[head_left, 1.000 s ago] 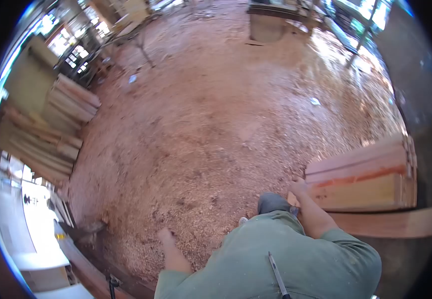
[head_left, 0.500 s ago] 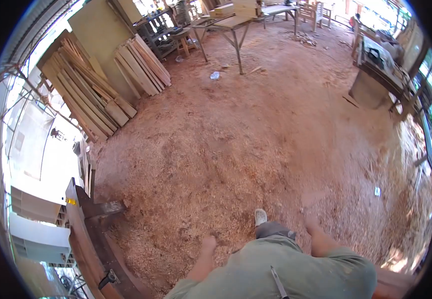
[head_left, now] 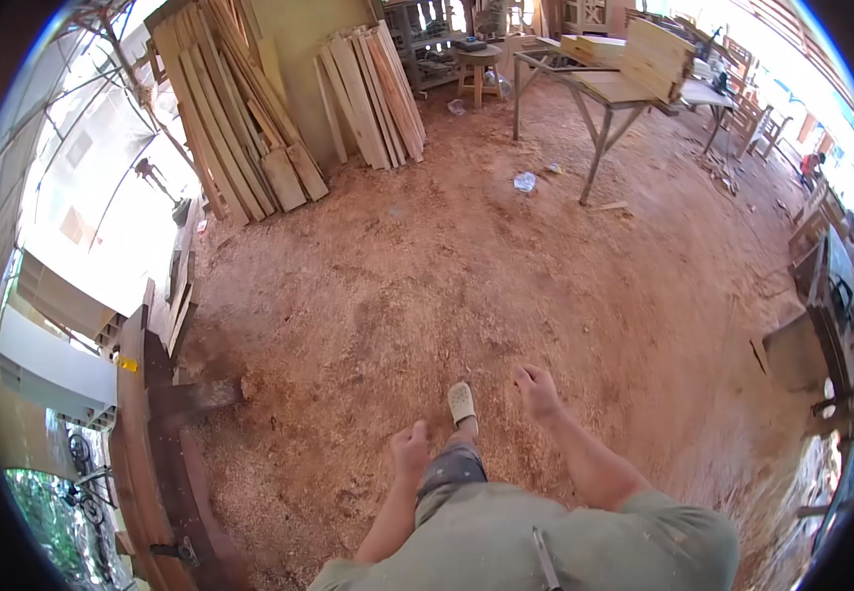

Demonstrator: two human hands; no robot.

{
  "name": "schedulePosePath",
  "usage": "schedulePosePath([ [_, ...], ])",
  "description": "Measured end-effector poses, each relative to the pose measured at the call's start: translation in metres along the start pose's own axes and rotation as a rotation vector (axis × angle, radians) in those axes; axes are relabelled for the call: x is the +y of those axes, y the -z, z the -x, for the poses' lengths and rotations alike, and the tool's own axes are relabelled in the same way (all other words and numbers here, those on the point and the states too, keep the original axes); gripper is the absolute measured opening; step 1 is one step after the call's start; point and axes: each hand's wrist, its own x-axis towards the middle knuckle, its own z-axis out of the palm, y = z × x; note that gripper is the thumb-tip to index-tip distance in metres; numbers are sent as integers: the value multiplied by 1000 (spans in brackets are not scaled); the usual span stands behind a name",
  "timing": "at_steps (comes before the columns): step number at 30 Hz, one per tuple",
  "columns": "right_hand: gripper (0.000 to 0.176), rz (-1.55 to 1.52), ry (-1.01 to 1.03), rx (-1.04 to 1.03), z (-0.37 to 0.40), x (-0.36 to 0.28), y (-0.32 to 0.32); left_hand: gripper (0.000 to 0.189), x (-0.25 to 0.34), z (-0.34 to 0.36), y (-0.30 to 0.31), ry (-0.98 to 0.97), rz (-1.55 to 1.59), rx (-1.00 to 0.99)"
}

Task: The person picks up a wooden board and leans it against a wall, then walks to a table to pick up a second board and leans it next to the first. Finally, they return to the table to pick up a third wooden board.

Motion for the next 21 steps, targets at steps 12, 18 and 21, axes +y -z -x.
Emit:
schedulePosePath([
  [12, 39, -750, 261, -2, -222, -233, -18, 37, 369, -194, -213, -1078, 107, -646],
  [18, 48, -863, 1199, 32, -346, -286, -40, 74, 456, -311, -299, -1475, 16, -874],
  [21, 39, -632, 556, -196, -405, -298, -1, 59, 484, -373, -339, -1370, 80, -802],
])
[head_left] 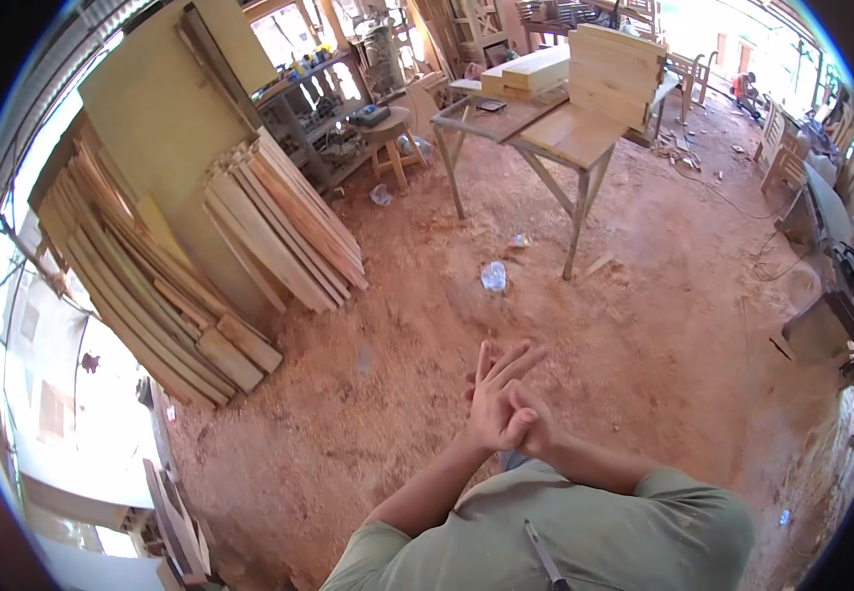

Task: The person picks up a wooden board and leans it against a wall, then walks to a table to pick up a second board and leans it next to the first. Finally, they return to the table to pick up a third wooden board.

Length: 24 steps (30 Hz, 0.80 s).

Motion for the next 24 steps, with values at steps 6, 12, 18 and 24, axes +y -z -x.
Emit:
schedulePosePath([
  [6, 24, 414, 154, 281, -181, 11, 5, 56, -75, -90, 56, 678, 350, 167],
  [12, 12, 510, 66, 371, -322, 24, 63, 55, -199, -170, 64, 759, 585, 586],
  [18, 8, 844, 46, 327, -451, 68, 137, 38, -367, -238, 106, 1065, 960, 344],
  [24, 36, 91, -395, 514, -584, 48, 206, 32, -470, -345, 130, 838, 470, 31],
])
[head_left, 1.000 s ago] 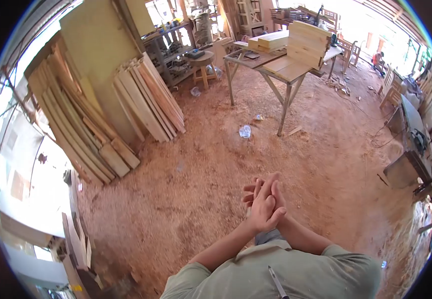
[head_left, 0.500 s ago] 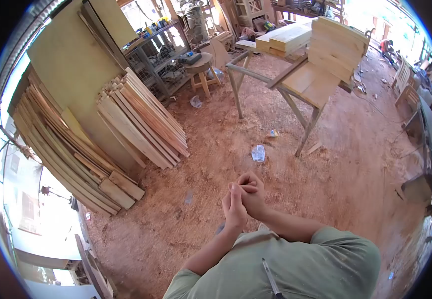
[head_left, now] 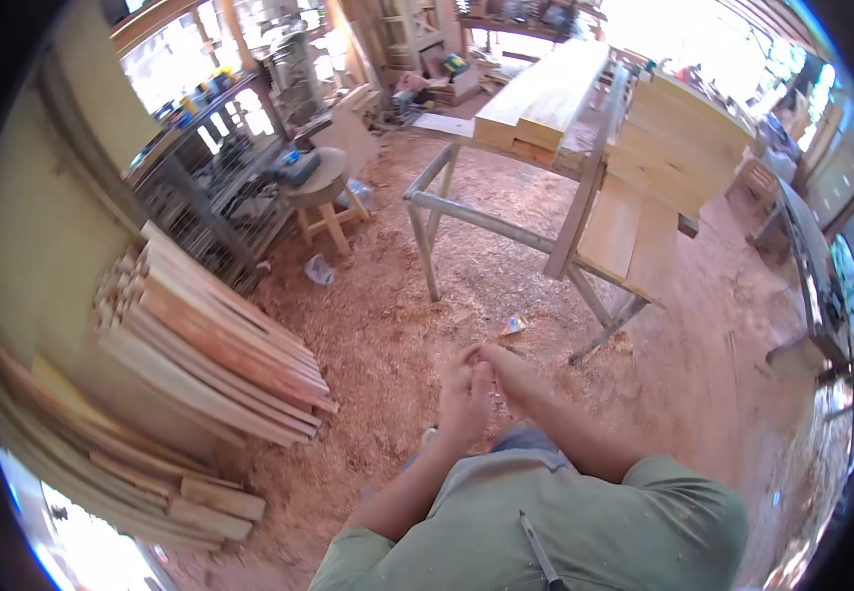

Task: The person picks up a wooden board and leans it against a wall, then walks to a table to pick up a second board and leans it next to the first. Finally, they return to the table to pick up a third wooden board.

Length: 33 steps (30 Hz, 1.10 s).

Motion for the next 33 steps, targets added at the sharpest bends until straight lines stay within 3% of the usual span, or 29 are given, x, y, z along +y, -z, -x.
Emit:
schedulePosePath([
  [1, 47, -139, -4, -53, -8, -14, -9, 31, 0, -24, -3, -367, -220, -42],
  [2, 47, -172, 12, -22, -10, -30, -24, 31, 2, -45, -4, -744, -425, -93],
  [5, 55, -373, 77, 63, -39, -63, -41, 32, 5, -110, 1, -914, -523, -311],
  [7, 69, -430, 210, -9, -69, -75, -27, 33, -14, -169, 0, -991, -500, -406],
  [8, 76, -456, 263, -46, -81, -78, -16, 35, -32, -200, -2, -858, -482, -318],
  [9, 79, -446, 306, -210, -92, -90, 5, 38, -38, -223, -4, -721, -469, -228],
  [10, 79, -463, 308, -201, -106, -104, 25, 38, -43, -248, -1, -713, -477, -244],
  [12, 75, -510, 569, -191, -135, -150, 57, 38, -37, -305, 3, 51, -396, -260],
  [14, 60, -409, 697, 236, -177, -190, 97, 38, -44, -360, 1, -81, -440, -200],
  [15, 60, -440, 717, 244, -206, -212, 118, 38, -44, -388, -3, -199, -454, -145],
  [16, 52, -541, 664, 392, -235, -229, 143, 38, -32, -414, -13, -196, -481, -172],
  [17, 45, -639, 591, 545, -259, -240, 165, 40, -13, -439, -26, -56, -436, -211],
  [18, 45, -658, 590, 568, -282, -252, 182, 41, -1, -462, -40, 79, -380, -245],
  [19, 43, -780, 546, 651, -309, -272, 195, 46, -27, -500, -51, -69, -353, -274],
  [21, 41, -911, 505, 738, -356, -307, 213, 47, -17, -543, -87, -7, -315, -344],
  [23, 50, -958, 482, 924, -392, -332, 222, 48, -7, -581, -125, 66, -276, -410],
  [26, 48, -983, 473, 1023, -423, -353, 230, 50, 9, -624, -182, 117, -276, -462],
  [28, 44, -988, 472, 1017, -437, -346, 244, 53, 14, -644, -217, 494, 21, -333],
  [29, 42, -1004, 532, 1022, -439, -344, 241, 59, 8, -656, -227, 552, 76, -397],
  [32, 34, -1047, 685, 1022, -446, -339, 237, 59, -1, -673, -247, 598, -11, -525],
  [33, 33, -1017, 733, 1061, -447, -338, 234, 52, -3, -676, -249, 533, -97, -535],
])
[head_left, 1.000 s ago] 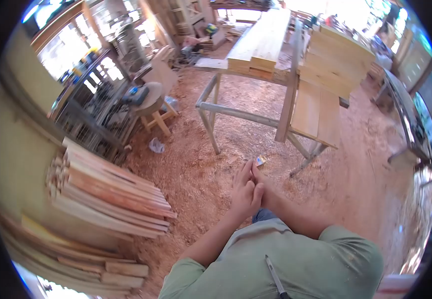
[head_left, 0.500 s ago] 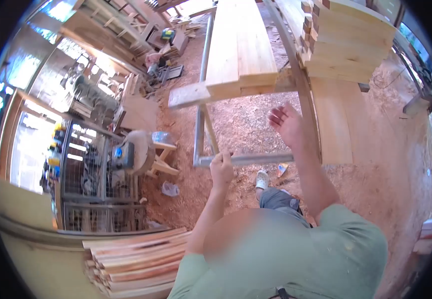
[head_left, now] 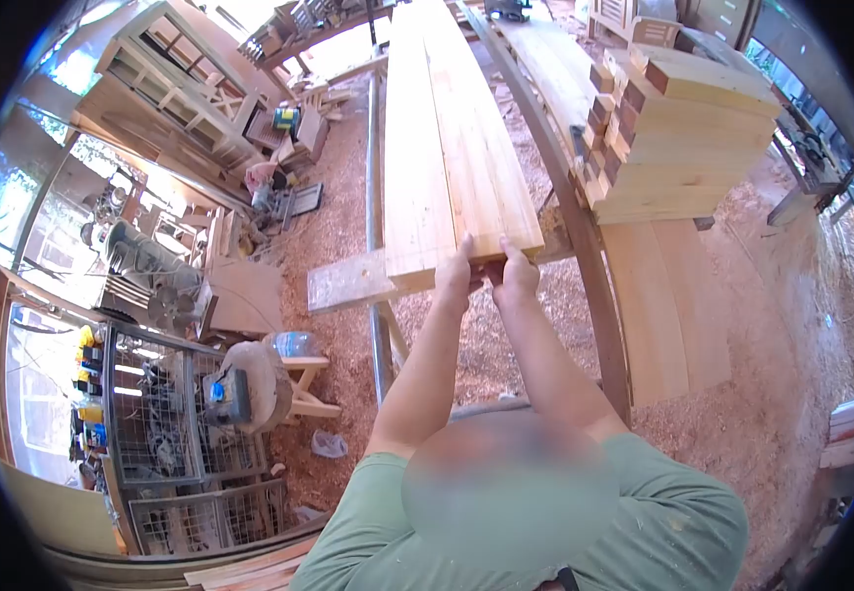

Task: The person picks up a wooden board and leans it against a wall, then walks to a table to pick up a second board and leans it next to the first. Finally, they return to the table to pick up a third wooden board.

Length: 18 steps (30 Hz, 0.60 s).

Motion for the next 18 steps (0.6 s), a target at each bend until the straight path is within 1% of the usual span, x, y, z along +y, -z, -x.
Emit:
schedulePosePath([
  [1, 32, 3, 62, 5, 1, 1, 0, 52, -3, -1, 0, -17, 3, -12],
  [2, 31, 109, 11, 76, 9, -9, -4, 47, -5, 1, -1, -48, 11, 18],
  [3, 31, 107, 20, 60, 8, -12, -6, 43, -1, 6, -3, -81, 22, 53],
  [4, 30, 98, -7, 49, 9, -13, -5, 35, -1, 14, -7, -118, 87, 96],
  [5, 29, 92, -35, 37, 7, -11, -2, 35, -5, 16, -4, -128, 93, 100],
  [6, 28, 54, -33, -48, 6, -7, 3, 33, -9, 16, -2, -171, 129, 64],
  [7, 28, 62, -27, -57, 6, -1, 11, 32, -14, 18, 3, -211, 168, 25],
  [9, 27, 41, -68, -45, 33, 1, 29, 32, -29, 46, 13, -212, 178, 42],
  [10, 27, 71, -68, -113, 46, 3, 46, 33, -36, 62, 19, -225, 196, 33],
  [11, 28, 101, -65, -182, 60, 4, 67, 33, -50, 76, 30, -227, 150, 20],
  [13, 27, 155, -246, -353, 93, -14, 114, 35, -82, 106, 54, -230, 51, -25],
  [15, 36, 347, -176, -135, 146, -51, 117, 36, -108, 139, 80, -203, -43, -89],
  [16, 36, 346, -155, -129, 138, -61, 123, 37, -114, 152, 90, -171, -80, -122],
  [17, 38, 436, -144, -119, 124, -70, 134, 37, -116, 156, 100, -163, -81, -145],
  [18, 41, 529, -132, -109, 113, -77, 139, 43, -118, 158, 107, -98, -160, -200],
])
